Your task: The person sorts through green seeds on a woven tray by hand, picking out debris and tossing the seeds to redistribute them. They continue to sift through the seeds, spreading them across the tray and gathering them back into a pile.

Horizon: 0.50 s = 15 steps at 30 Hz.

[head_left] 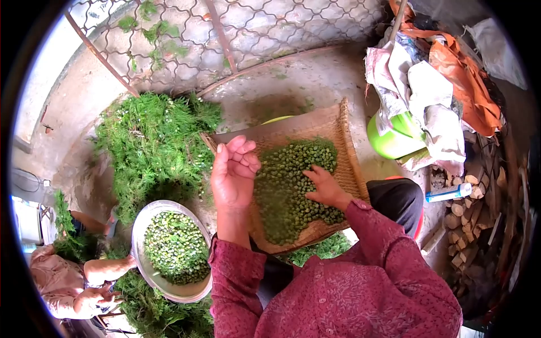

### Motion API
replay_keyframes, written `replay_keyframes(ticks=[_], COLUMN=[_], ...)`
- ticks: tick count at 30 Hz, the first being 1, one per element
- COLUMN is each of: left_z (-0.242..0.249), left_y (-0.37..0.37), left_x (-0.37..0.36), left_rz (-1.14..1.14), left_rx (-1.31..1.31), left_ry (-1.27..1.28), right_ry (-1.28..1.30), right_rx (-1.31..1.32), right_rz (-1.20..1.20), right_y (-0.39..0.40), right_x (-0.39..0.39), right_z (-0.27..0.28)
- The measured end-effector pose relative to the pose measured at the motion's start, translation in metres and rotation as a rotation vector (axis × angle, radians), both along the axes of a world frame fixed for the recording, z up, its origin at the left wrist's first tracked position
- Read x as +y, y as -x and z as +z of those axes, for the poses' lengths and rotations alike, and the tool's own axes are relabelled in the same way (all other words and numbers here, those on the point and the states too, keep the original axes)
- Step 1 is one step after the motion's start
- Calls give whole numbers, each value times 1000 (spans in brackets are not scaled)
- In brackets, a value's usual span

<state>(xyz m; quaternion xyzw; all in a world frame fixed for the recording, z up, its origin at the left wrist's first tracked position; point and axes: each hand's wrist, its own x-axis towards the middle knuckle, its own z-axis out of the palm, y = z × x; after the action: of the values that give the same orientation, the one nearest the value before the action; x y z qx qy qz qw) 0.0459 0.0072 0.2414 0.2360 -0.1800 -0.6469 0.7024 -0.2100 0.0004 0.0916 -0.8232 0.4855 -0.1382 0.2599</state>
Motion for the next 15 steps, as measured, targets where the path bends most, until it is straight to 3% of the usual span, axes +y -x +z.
replay_keyframes(ticks=[5,8,15], left_z=[4,5,3], left_y=[-2,-3,2], left_x=[0,-1,-1], left_rz=[18,29,9], left_rx=[-3,4,-9], left_ry=[5,-9,-9], right_ry=[-107,-170,-57], right_rx=[154,284,271], right_rz=[-268,-270,80], right_y=[-21,-45,-72], right_x=[-44,-35,33], right_z=[-15,-24,-23])
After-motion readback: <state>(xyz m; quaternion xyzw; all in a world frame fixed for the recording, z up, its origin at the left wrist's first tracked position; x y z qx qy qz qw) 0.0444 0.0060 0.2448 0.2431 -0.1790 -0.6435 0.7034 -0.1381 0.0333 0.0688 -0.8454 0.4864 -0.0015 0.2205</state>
